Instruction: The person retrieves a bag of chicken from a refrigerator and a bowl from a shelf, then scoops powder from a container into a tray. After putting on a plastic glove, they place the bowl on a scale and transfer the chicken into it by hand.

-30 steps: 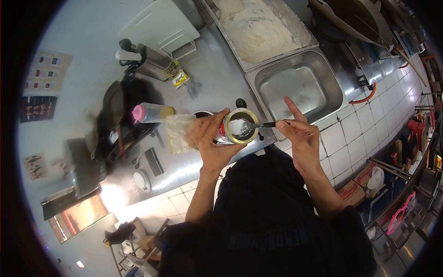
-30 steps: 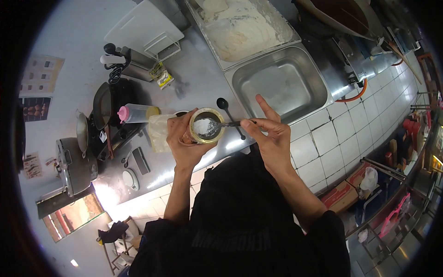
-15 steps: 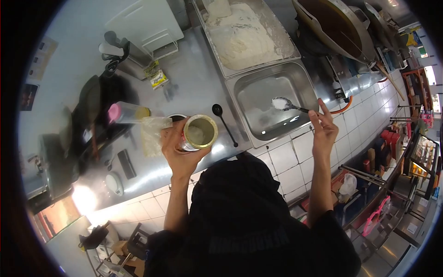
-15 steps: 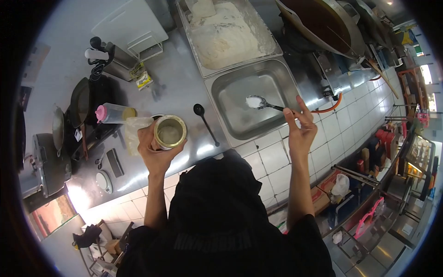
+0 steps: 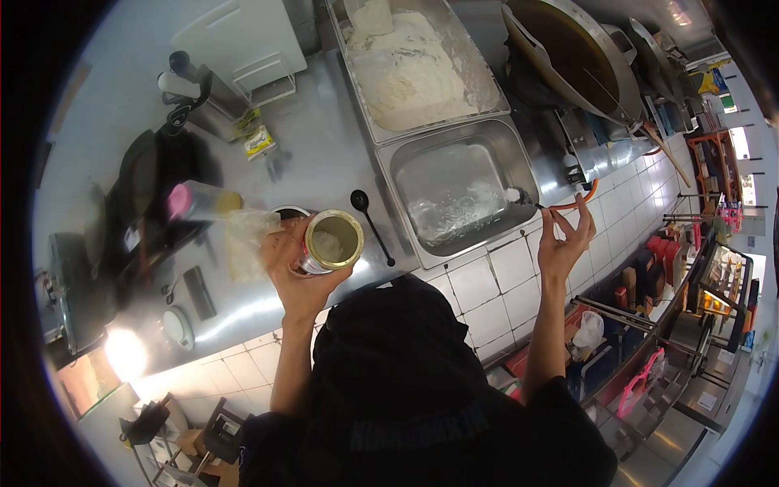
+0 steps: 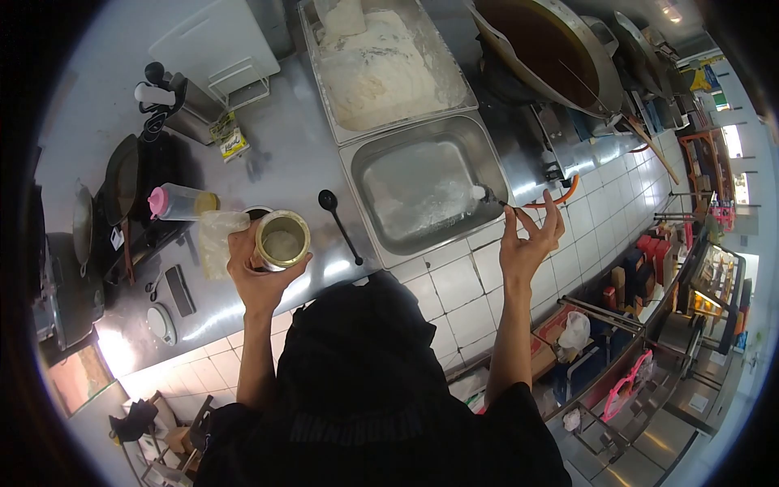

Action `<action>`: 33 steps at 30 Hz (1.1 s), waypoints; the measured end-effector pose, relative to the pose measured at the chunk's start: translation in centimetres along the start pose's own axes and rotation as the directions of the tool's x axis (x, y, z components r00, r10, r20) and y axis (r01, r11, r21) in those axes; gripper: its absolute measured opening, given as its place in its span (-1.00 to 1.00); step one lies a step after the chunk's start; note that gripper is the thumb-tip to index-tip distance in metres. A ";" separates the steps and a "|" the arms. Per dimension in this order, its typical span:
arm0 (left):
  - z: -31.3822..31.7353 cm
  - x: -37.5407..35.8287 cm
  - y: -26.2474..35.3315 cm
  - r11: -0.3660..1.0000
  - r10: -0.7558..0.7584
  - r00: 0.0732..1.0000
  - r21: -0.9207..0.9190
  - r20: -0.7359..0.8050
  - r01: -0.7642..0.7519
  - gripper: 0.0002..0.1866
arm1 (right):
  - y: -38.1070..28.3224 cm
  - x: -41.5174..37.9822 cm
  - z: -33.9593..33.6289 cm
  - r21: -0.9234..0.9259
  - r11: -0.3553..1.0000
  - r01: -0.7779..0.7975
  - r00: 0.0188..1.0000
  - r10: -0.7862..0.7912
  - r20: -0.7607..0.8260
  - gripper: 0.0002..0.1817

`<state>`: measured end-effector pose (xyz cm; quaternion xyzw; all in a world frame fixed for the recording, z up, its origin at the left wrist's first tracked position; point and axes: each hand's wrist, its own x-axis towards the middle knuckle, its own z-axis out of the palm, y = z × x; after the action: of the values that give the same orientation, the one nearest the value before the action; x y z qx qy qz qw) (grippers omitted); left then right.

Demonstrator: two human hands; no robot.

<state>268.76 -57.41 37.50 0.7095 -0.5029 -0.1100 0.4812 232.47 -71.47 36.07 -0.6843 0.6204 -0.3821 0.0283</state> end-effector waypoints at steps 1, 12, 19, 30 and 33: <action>0.1 0.0 0.0 1.000 0.001 1.000 -0.004 0.000 -0.001 -0.37 | 0.0 0.1 -0.1 -0.004 1.000 0.001 1.000 -0.001 -0.002 -0.77; -0.6 -0.6 -0.5 0.999 -0.002 0.998 0.047 0.070 -0.001 -0.29 | -2.0 2.3 2.8 -0.222 0.916 0.335 0.902 -0.380 -0.204 -0.89; -0.6 -0.9 -0.6 0.999 -0.024 0.998 0.026 0.054 0.022 -0.26 | -2.8 -0.3 2.1 -0.252 0.915 0.315 0.927 -0.354 -0.124 -0.90; -0.4 -1.3 0.1 1.000 -0.012 0.999 -0.005 0.046 0.012 -0.30 | -4.1 -2.1 1.3 -0.162 0.960 0.228 0.957 -0.252 -0.147 -0.91; -0.3 -1.2 0.3 0.995 -0.070 0.995 -0.068 0.069 0.074 -0.24 | -4.6 -1.8 1.1 -0.224 0.967 0.124 0.992 -0.113 0.059 -0.89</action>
<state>268.17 -56.23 37.52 0.7057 -0.4885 -0.1683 0.4847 236.99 -69.32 36.73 -0.7275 0.6172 -0.2937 -0.0587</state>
